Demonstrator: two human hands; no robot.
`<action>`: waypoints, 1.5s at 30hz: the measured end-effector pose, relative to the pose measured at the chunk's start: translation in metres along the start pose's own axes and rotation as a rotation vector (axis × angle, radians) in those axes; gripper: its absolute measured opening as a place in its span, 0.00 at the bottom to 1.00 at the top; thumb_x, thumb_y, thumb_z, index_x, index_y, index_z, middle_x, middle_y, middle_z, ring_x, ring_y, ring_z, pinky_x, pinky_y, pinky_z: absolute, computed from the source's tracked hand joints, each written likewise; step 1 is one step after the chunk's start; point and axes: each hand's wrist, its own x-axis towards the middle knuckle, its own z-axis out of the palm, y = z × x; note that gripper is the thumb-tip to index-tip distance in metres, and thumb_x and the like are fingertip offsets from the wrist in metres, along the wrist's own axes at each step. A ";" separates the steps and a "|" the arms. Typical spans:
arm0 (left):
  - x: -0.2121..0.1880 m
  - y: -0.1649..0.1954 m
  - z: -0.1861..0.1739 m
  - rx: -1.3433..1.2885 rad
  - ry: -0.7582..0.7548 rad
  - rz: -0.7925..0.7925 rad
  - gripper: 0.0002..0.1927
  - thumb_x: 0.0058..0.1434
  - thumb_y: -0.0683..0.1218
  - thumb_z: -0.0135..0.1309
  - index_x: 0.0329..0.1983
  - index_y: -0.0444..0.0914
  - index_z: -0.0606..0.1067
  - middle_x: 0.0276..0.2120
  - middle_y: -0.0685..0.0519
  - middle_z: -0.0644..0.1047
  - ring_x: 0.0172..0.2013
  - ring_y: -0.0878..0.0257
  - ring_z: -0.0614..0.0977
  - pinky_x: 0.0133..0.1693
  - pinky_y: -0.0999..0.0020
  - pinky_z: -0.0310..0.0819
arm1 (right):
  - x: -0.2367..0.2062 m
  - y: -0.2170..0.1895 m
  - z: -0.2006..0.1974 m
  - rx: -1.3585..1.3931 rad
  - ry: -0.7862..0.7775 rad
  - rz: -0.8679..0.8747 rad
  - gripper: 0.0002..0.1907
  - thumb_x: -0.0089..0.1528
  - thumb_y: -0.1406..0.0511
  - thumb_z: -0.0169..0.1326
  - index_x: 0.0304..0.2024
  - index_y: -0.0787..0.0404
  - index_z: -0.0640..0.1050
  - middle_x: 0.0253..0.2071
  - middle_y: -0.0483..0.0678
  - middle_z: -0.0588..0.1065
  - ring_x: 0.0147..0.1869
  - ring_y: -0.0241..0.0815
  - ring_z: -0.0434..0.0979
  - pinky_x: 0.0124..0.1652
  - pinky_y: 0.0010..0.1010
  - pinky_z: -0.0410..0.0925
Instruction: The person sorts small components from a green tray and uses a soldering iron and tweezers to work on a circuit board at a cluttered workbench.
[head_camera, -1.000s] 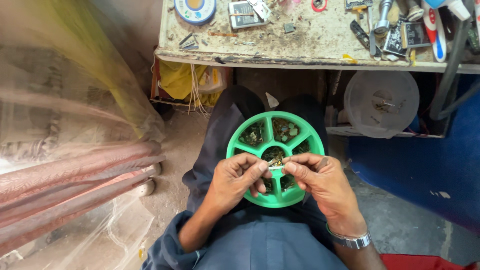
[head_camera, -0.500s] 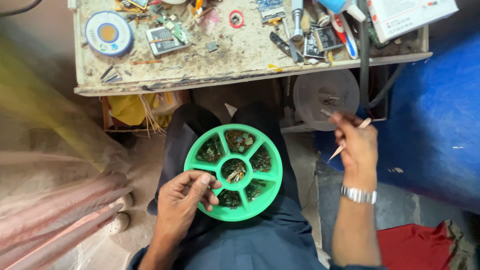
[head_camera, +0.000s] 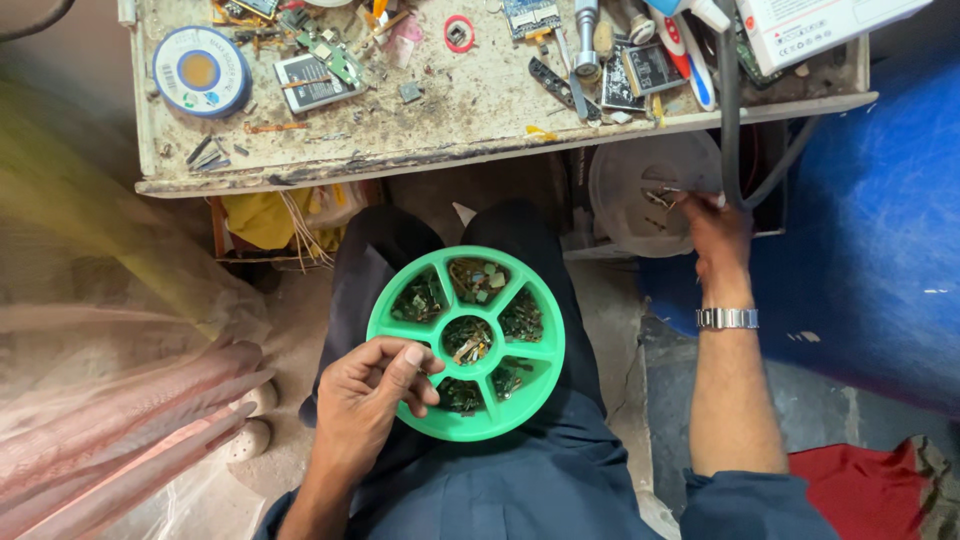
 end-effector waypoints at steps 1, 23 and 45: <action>0.001 0.000 0.000 0.013 0.005 -0.005 0.11 0.68 0.44 0.52 0.39 0.29 0.79 0.34 0.48 0.84 0.26 0.66 0.83 0.27 0.72 0.78 | 0.000 0.001 -0.001 0.051 -0.004 -0.012 0.09 0.60 0.66 0.67 0.42 0.60 0.84 0.38 0.41 0.82 0.41 0.32 0.79 0.42 0.25 0.70; 0.004 0.018 0.007 0.697 0.055 0.380 0.10 0.61 0.45 0.63 0.42 0.35 0.81 0.29 0.51 0.80 0.23 0.67 0.79 0.27 0.72 0.73 | -0.128 -0.060 0.011 -0.259 -0.369 -0.514 0.07 0.62 0.66 0.66 0.39 0.62 0.84 0.33 0.47 0.80 0.35 0.37 0.78 0.35 0.28 0.69; -0.010 0.017 -0.012 0.589 0.107 0.361 0.09 0.61 0.45 0.62 0.41 0.36 0.82 0.28 0.53 0.81 0.21 0.70 0.74 0.25 0.73 0.69 | -0.185 -0.102 0.083 -0.821 -0.818 -0.927 0.03 0.51 0.67 0.61 0.29 0.55 0.81 0.27 0.46 0.79 0.32 0.48 0.81 0.30 0.39 0.72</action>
